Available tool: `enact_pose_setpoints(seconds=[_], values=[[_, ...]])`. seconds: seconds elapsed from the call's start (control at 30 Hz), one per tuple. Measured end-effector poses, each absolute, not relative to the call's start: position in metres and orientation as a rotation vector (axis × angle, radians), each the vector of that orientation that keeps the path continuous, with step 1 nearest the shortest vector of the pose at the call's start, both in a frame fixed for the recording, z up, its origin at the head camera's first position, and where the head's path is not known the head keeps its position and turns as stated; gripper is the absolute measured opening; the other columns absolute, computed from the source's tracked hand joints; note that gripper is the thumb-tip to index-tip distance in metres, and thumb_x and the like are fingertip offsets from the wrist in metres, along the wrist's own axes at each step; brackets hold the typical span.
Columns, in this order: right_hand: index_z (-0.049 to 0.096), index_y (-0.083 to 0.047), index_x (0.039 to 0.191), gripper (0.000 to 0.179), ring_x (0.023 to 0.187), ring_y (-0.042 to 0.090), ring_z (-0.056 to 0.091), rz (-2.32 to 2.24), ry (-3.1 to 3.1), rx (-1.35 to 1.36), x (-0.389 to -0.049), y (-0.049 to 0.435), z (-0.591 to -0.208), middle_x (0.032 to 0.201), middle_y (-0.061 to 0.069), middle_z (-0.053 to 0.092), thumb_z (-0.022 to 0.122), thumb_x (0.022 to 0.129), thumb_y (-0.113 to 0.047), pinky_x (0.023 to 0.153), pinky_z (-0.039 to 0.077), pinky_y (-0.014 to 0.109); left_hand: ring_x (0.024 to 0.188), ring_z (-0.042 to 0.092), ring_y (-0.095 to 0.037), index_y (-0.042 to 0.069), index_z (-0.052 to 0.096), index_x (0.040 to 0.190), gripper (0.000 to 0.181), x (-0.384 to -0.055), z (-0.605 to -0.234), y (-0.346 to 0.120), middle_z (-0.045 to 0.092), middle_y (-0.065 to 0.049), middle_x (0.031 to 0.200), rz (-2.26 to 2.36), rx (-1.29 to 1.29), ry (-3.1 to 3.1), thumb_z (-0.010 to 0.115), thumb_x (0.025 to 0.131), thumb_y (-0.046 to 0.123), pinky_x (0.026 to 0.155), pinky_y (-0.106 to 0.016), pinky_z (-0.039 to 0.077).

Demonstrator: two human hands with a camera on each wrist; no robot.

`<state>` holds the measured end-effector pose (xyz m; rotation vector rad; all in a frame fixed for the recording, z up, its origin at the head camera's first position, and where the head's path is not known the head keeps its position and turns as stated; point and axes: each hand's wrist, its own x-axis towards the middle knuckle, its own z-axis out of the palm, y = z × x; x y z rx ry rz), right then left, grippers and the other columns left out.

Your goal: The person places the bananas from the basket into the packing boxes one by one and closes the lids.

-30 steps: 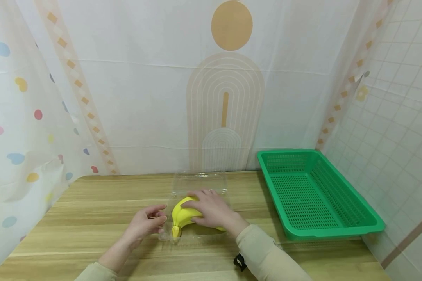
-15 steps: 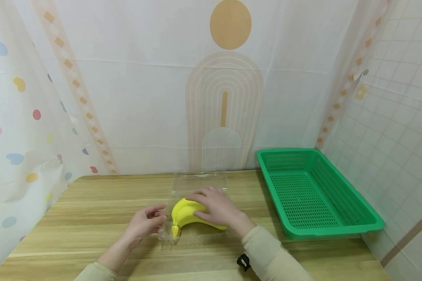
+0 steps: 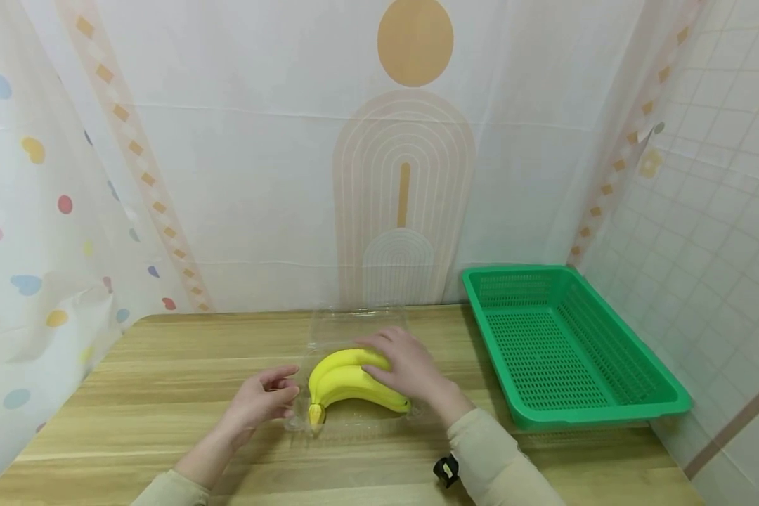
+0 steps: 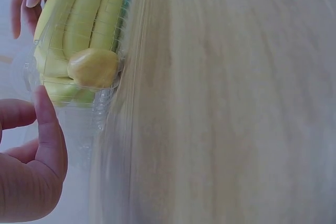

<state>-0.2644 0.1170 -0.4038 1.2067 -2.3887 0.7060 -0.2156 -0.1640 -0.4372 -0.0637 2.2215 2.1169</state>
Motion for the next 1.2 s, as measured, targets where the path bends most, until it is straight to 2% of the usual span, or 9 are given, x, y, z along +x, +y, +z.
enact_pose_setpoints(seconds=[0.13, 0.4, 0.7, 0.93, 1.2], values=[[0.063, -0.003, 0.127, 0.042, 0.112, 0.029, 0.058, 0.822, -2.378, 1.137, -0.267, 0.123, -0.403, 0.12, 0.009, 0.066, 0.074, 0.088, -0.013, 0.099, 0.048, 0.049, 0.071, 0.056, -0.017, -0.019, 0.045, 0.134, 0.048, -0.216, -0.438, -0.165, 0.057, -0.011, 0.092, 2.12, -0.058, 2.209, 0.062, 0.089, -0.011, 0.055, -0.027, 0.059], [0.062, -0.002, 0.129, 0.041, 0.115, 0.034, 0.056, 0.981, -2.4, 0.981, -0.27, 0.136, -0.405, 0.12, 0.013, 0.066, 0.073, 0.089, -0.009, 0.1, 0.046, 0.053, 0.074, 0.058, -0.018, -0.014, 0.051, 0.133, 0.047, -0.219, -0.437, -0.169, 0.059, -0.015, 0.099, 2.093, -0.116, 2.263, 0.06, 0.088, -0.005, 0.057, -0.028, 0.058], [0.061, 0.0, 0.129, 0.039, 0.108, 0.035, 0.061, 1.156, -2.385, 0.821, -0.279, 0.146, -0.415, 0.117, 0.017, 0.066, 0.071, 0.09, -0.004, 0.09, 0.052, 0.056, 0.075, 0.059, -0.019, -0.013, 0.049, 0.135, 0.045, -0.233, -0.434, -0.176, 0.061, -0.012, 0.097, 2.088, -0.148, 2.278, 0.061, 0.094, 0.004, 0.064, -0.029, 0.058], [0.061, 0.003, 0.128, 0.038, 0.105, 0.035, 0.06, 1.292, -2.386, 0.665, -0.286, 0.153, -0.42, 0.116, 0.019, 0.066, 0.069, 0.092, -0.004, 0.086, 0.055, 0.052, 0.076, 0.058, -0.014, -0.013, 0.046, 0.138, 0.047, -0.252, -0.428, -0.179, 0.059, -0.008, 0.098, 2.132, -0.176, 2.18, 0.059, 0.097, 0.007, 0.065, -0.025, 0.057], [0.058, 0.005, 0.129, 0.037, 0.108, 0.037, 0.06, 1.488, -2.411, 0.516, -0.292, 0.157, -0.424, 0.118, 0.025, 0.063, 0.066, 0.095, -0.005, 0.091, 0.053, 0.048, 0.077, 0.062, -0.01, -0.013, 0.04, 0.14, 0.049, -0.27, -0.424, -0.18, 0.062, -0.007, 0.1, 2.217, -0.204, 2.037, 0.056, 0.099, 0.007, 0.069, -0.021, 0.058]])
